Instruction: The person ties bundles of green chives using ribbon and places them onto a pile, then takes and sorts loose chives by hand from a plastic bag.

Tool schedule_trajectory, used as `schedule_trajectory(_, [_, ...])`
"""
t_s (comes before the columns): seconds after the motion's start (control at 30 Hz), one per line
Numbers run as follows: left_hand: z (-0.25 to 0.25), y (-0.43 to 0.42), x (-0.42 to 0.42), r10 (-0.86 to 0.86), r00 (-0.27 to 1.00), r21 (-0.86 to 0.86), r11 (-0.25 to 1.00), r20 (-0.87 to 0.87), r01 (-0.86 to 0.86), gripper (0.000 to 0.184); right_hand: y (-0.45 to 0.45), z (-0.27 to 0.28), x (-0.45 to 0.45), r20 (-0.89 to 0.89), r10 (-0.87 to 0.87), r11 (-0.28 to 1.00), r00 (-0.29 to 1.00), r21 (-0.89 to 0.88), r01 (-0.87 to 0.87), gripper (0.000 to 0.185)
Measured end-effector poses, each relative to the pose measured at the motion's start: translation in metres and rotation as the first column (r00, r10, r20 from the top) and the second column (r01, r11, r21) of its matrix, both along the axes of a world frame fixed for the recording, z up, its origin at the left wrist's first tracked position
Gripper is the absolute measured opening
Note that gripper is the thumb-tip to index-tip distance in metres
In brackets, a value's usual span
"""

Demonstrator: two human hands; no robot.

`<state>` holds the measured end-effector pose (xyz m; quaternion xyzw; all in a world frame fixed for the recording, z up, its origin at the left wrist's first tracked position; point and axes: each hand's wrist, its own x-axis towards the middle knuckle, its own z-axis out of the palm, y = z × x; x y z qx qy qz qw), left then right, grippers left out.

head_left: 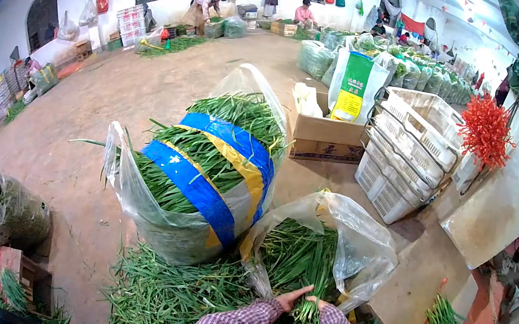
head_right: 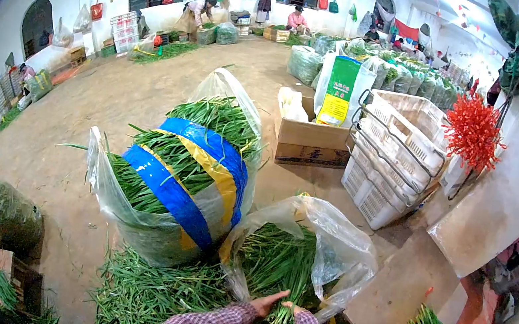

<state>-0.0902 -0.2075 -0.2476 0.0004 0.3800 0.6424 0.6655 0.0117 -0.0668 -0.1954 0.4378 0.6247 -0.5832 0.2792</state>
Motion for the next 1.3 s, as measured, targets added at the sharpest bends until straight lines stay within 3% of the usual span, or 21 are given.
schedule_trajectory(0.07, [-0.012, -0.001, -0.001, -0.051, 0.998, 0.002, 0.999, 0.031, 0.051, 0.118, -0.005, 0.003, 0.000, 0.033, 0.120, 0.991, 0.992, 0.050, -0.122, 0.080])
schedule_trajectory(0.1, [-0.007, -0.008, -0.002, -0.058, 0.905, 0.205, 0.966, -0.421, 0.157, 0.118, -0.007, 0.004, 0.000, 0.051, 0.185, 0.979, 0.981, 0.074, -0.188, 0.080])
schedule_trajectory(0.2, [0.031, -0.019, 0.008, 0.067, 0.995, 0.054, 0.996, 0.076, -0.071, 0.079, -0.018, 0.006, 0.002, 0.119, 0.392, 0.900, 0.912, 0.155, -0.407, 0.081])
schedule_trajectory(0.27, [0.043, -0.021, 0.007, 0.190, 0.915, -0.130, 0.980, 0.355, -0.153, 0.063, -0.028, 0.011, 0.002, 0.124, 0.494, 0.836, 0.861, 0.207, -0.509, 0.082])
schedule_trajectory(0.3, [0.039, -0.028, 0.013, 0.206, 0.956, -0.050, 0.978, 0.207, -0.200, 0.048, -0.034, 0.011, 0.003, 0.099, 0.524, 0.814, 0.846, 0.235, -0.531, 0.083])
schedule_trajectory(0.4, [0.103, -0.054, 0.012, 0.323, 0.923, -0.032, 0.946, 0.211, -0.324, 0.048, -0.068, 0.050, 0.009, -0.306, 0.512, 0.853, 0.802, 0.294, -0.432, 0.088])
schedule_trajectory(0.43, [0.126, -0.064, 0.014, 0.371, 0.929, 0.028, 0.928, 0.023, -0.371, 0.048, -0.083, 0.072, 0.010, -0.396, 0.498, 0.857, 0.772, 0.364, -0.365, 0.091])
schedule_trajectory(0.5, [0.175, -0.077, 0.018, 0.393, 0.914, -0.044, 0.916, -0.102, -0.399, 0.048, -0.112, 0.131, -0.001, 0.191, 0.501, 0.718, 0.844, 0.452, -0.529, 0.099])
schedule_trajectory(0.53, [0.191, -0.077, 0.016, 0.385, 0.921, -0.170, 0.906, -0.052, -0.388, 0.048, -0.118, 0.164, -0.005, 0.222, 0.509, 0.752, 0.832, 0.354, -0.555, 0.107])
schedule_trajectory(0.57, [0.174, -0.077, 0.011, 0.383, 0.923, -0.093, 0.918, -0.042, -0.385, 0.046, -0.124, 0.176, -0.006, 0.220, 0.527, 0.719, 0.821, 0.400, -0.568, 0.107])
schedule_trajectory(0.7, [0.144, -0.078, 0.007, 0.440, 0.892, 0.138, 0.894, -0.105, -0.425, 0.034, -0.135, 0.199, 0.016, 0.166, 0.528, 0.672, 0.833, 0.518, -0.529, 0.106])
schedule_trajectory(0.87, [0.179, -0.082, 0.008, 0.381, 0.920, 0.235, 0.906, -0.089, -0.353, 0.033, -0.107, 0.229, 0.064, -0.243, 0.484, 0.758, 0.841, 0.597, -0.263, 0.075])
schedule_trajectory(0.93, [0.177, -0.079, 0.004, 0.382, 0.915, 0.242, 0.907, -0.129, -0.344, 0.032, -0.088, 0.262, 0.082, -0.448, 0.206, 0.910, 0.870, 0.414, -0.003, 0.065])
schedule_trajectory(1.0, [0.189, -0.078, 0.011, 0.349, 0.928, 0.264, 0.915, -0.131, -0.306, 0.034, -0.061, 0.246, 0.085, -0.493, 0.003, 0.933, 0.870, 0.314, 0.174, 0.078])
schedule_trajectory(1.07, [0.202, -0.071, 0.021, 0.364, 0.892, 0.286, 0.914, -0.267, -0.287, 0.039, -0.023, 0.171, 0.075, -0.678, -0.253, 0.965, 0.690, -0.123, 0.233, 0.089])
schedule_trajectory(1.1, [0.213, -0.069, 0.027, 0.351, 0.877, 0.250, 0.927, -0.327, -0.278, 0.050, -0.025, 0.178, 0.068, -0.677, -0.112, 0.983, 0.727, 0.030, 0.180, 0.091])
schedule_trajectory(1.17, [0.231, -0.064, 0.034, 0.288, 0.864, 0.251, 0.948, -0.412, -0.196, 0.059, -0.028, 0.184, 0.043, -0.693, -0.001, 0.995, 0.721, 0.074, 0.072, 0.094])
schedule_trajectory(1.2, [0.237, -0.061, 0.035, 0.252, 0.847, 0.236, 0.959, -0.469, -0.155, 0.062, -0.034, 0.197, 0.037, -0.757, 0.050, 0.977, 0.652, 0.172, 0.125, 0.094])
schedule_trajectory(1.23, [0.242, -0.058, 0.036, 0.249, 0.846, 0.237, 0.960, -0.471, -0.150, 0.062, -0.041, 0.232, 0.029, -0.632, 0.052, 0.983, 0.773, 0.170, 0.072, 0.094])
schedule_trajectory(1.27, [0.248, -0.054, 0.038, 0.218, 0.734, 0.222, 0.971, -0.643, -0.094, 0.060, -0.045, 0.235, 0.019, -0.634, 0.049, 0.983, 0.772, 0.169, 0.076, 0.094])
schedule_trajectory(1.3, [0.252, -0.051, 0.039, 0.183, 0.589, 0.195, 0.980, -0.788, -0.043, 0.059, -0.049, 0.234, 0.011, -0.769, 0.025, 0.983, 0.639, 0.135, 0.124, 0.096])
